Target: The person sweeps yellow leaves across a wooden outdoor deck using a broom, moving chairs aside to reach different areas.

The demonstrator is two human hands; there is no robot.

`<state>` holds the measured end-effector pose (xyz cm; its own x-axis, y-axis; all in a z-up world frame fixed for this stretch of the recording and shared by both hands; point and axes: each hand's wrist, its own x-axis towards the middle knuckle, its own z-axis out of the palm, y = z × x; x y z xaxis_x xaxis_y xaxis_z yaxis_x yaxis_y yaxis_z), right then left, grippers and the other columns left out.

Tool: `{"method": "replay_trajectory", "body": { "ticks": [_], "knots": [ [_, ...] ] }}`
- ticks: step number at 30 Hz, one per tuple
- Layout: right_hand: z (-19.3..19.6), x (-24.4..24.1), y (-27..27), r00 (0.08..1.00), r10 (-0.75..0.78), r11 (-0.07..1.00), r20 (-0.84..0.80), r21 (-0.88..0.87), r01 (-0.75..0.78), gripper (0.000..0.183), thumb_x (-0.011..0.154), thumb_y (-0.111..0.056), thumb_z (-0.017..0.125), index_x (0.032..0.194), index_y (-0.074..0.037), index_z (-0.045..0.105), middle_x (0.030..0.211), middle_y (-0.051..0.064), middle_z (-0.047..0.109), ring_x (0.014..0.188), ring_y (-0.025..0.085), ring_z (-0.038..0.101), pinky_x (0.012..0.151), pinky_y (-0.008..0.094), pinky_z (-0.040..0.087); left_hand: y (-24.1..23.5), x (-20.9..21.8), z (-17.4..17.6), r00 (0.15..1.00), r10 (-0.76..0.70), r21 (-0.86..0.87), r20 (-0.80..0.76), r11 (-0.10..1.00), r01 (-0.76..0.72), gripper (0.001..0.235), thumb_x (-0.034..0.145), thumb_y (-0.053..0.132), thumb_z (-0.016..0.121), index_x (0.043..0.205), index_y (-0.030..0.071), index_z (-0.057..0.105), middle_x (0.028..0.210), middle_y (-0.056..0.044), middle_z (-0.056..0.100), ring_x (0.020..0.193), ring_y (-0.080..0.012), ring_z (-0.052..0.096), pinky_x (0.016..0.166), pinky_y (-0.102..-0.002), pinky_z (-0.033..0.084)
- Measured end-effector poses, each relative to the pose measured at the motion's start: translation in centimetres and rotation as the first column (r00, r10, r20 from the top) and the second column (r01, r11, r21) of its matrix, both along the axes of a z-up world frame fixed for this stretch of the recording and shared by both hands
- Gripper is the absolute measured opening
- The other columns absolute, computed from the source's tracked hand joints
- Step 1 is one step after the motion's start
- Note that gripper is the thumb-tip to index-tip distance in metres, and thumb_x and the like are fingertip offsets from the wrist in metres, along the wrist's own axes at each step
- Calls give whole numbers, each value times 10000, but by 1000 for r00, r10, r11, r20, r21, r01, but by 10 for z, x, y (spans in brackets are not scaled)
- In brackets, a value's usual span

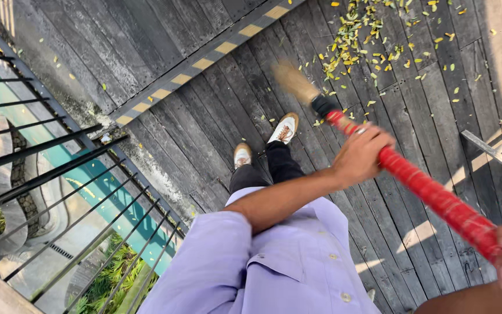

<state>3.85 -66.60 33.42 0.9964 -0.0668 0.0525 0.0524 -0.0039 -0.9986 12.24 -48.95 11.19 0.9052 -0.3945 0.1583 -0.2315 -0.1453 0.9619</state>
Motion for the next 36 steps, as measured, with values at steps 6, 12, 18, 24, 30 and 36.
{"method": "replay_trajectory", "body": {
  "ticks": [6,12,18,24,30,36],
  "knots": [
    [-97,-10,138,934,287,924,-214,319,-211,482,1021,-154,572,558,-60,479,548,58,516,549,200,520,788,488,483,210,-127,-85,940,249,375,-236,915,-148,204,706,29,767,823,120,628,826,-104,639,865,-352,632,800,-439,472],
    [-61,-59,227,950,51,988,-309,-126,-94,411,982,-86,632,583,-13,565,536,16,539,561,155,560,747,375,550,225,-149,-131,974,41,280,-223,960,24,203,713,50,748,839,135,614,912,-96,632,918,-344,623,835,-428,465],
    [5,-81,245,997,-51,892,-64,-452,16,320,907,24,659,617,19,525,557,30,502,519,159,518,728,383,557,86,-90,-92,995,-103,-136,-12,986,100,282,785,131,788,931,160,549,971,-14,611,1095,-278,608,1110,-462,390],
    [46,-136,242,981,-174,881,84,-433,193,351,873,-48,633,567,-22,462,543,55,481,534,200,553,742,442,555,79,-113,-17,995,-48,-120,85,991,58,307,770,49,729,998,152,550,1049,-53,622,1240,-336,572,1170,-510,338],
    [62,-200,226,961,-274,962,-30,-25,273,496,990,-253,574,545,-75,447,526,36,499,497,186,539,661,415,501,173,-204,4,946,-302,97,-117,944,314,240,743,-2,716,918,129,616,951,-106,627,1046,-363,593,947,-467,452],
    [-7,-197,260,985,-155,926,73,-337,170,420,853,-114,730,553,-40,445,547,20,472,512,172,498,717,391,530,154,-172,-34,948,-311,39,67,950,309,210,737,8,717,829,150,592,879,-56,632,993,-352,589,912,-431,449]
  ]
}}
